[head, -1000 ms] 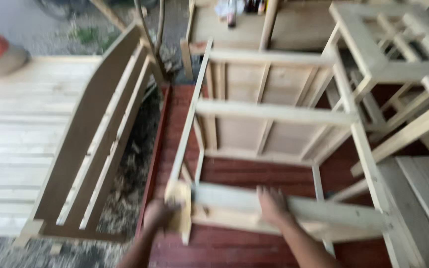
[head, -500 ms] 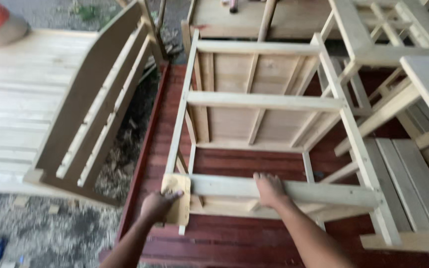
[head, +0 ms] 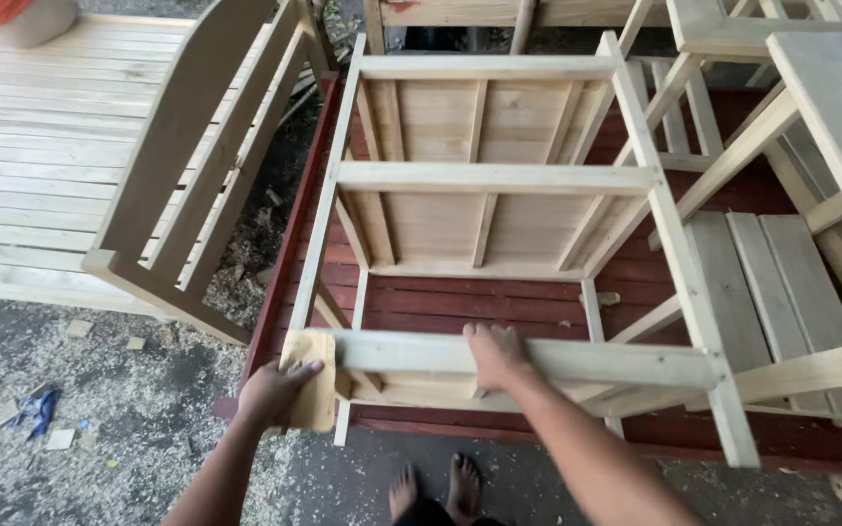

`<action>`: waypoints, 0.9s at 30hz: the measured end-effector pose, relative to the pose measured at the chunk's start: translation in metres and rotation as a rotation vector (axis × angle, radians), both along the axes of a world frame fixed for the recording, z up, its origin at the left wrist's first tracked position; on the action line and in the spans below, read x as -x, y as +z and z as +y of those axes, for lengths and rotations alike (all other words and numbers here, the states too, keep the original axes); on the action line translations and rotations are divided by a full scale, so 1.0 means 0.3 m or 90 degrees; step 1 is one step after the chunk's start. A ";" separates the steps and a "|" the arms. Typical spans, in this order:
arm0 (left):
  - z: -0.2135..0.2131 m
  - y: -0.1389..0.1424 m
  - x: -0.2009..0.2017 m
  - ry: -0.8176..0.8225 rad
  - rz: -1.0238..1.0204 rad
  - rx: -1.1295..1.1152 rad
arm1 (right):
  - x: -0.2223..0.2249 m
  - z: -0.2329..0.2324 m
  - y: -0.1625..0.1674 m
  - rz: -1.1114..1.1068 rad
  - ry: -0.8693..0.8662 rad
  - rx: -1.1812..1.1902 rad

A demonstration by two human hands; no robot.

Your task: The person sands a wooden shelving unit with sandpaper, smoothing the edges and surfaces of the top and middle shelves. They reposition the unit to access different sides and continue sanding the frame and legs.

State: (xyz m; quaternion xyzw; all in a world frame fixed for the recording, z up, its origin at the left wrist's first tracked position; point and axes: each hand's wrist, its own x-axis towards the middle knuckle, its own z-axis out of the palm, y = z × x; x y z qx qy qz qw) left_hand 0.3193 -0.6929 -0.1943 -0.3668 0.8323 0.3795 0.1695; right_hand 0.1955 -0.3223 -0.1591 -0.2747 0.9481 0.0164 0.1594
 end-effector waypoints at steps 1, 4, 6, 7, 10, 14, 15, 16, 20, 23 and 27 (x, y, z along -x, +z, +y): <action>-0.015 -0.006 -0.019 -0.003 -0.013 0.018 | -0.027 -0.016 0.000 -0.003 -0.003 0.010; -0.067 0.013 -0.041 -0.119 0.093 0.154 | -0.057 -0.046 0.006 -0.013 -0.019 -0.002; -0.098 0.053 -0.029 -0.149 -0.012 0.202 | -0.076 -0.049 0.008 -0.028 -0.032 -0.024; -0.109 0.076 -0.016 -0.161 -0.051 0.228 | -0.079 -0.050 0.010 -0.024 -0.036 -0.028; -0.115 0.130 0.042 -0.130 0.234 0.271 | -0.084 -0.061 0.004 -0.004 -0.046 -0.035; -0.035 0.131 0.114 -0.055 0.144 0.044 | -0.101 -0.072 -0.046 -0.028 -0.102 -0.008; -0.002 0.122 0.123 -0.162 0.103 0.220 | -0.109 -0.068 -0.063 0.008 -0.095 0.017; 0.039 0.113 0.130 -0.271 0.060 0.396 | -0.120 -0.059 -0.080 0.044 -0.090 0.044; 0.216 0.108 0.122 -0.288 0.260 0.445 | -0.138 -0.030 -0.117 0.107 -0.077 0.136; 0.326 0.135 0.118 -0.457 -0.012 0.332 | -0.138 -0.030 -0.105 0.077 -0.093 0.099; 0.344 0.145 0.153 -0.497 -0.026 0.372 | -0.142 -0.046 -0.064 0.048 -0.106 0.086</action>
